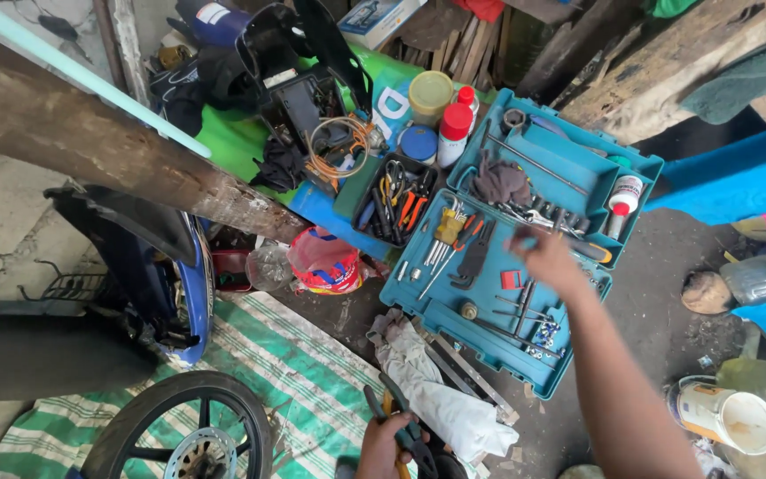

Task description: The person is repairing a motorcycle engine, specifically tucking in fiber ends or gasket material and using tools like pliers, a screwdriver, and a spray lubricant.

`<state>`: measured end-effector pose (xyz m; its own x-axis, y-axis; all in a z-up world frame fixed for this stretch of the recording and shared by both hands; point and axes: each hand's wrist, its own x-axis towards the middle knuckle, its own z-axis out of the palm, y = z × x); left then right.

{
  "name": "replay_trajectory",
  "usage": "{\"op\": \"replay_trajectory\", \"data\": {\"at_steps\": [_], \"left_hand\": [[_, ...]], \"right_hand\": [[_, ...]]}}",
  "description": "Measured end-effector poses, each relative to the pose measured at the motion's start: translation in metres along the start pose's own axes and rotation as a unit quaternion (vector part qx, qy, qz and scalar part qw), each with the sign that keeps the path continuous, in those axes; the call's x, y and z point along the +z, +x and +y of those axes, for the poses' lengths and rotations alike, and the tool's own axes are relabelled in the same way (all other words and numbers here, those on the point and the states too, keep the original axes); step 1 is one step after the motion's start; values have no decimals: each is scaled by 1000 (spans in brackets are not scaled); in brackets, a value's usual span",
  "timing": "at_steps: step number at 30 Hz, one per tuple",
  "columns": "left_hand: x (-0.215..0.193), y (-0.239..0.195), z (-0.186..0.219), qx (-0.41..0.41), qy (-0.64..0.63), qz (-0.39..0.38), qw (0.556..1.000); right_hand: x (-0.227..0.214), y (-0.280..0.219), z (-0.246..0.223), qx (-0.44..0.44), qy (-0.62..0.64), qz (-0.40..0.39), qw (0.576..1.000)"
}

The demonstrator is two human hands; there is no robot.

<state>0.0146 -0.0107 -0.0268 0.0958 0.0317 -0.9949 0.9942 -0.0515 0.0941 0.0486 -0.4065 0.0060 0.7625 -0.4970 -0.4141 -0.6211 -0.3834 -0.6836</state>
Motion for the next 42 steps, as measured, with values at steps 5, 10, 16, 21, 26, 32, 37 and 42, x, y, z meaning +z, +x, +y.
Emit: {"op": "replay_trajectory", "data": {"at_steps": [5, 10, 16, 21, 26, 32, 37, 42], "left_hand": [[24, -11, 3, 81, 70, -23, 994], [37, -34, 21, 337, 421, -67, 840], [53, -16, 32, 333, 408, -32, 850], [54, -20, 39, 360, 354, -91, 858], [32, -31, 46, 238, 292, -50, 925], [14, 0, 21, 114, 335, 18, 935], [1, 64, -7, 58, 273, 8, 960], [36, 18, 23, 183, 289, -3, 940]], "right_hand": [[107, -113, 18, -27, 165, -239, 957], [160, -137, 48, 155, 494, -272, 811], [145, -121, 17, 130, 452, -276, 838], [144, -107, 31, 166, 529, -198, 808], [82, -51, 22, 189, 317, -26, 929], [84, 74, 104, 331, 128, 112, 928], [103, 109, 133, 332, 17, 59, 941], [90, 11, 68, 185, 88, -22, 978]]}}
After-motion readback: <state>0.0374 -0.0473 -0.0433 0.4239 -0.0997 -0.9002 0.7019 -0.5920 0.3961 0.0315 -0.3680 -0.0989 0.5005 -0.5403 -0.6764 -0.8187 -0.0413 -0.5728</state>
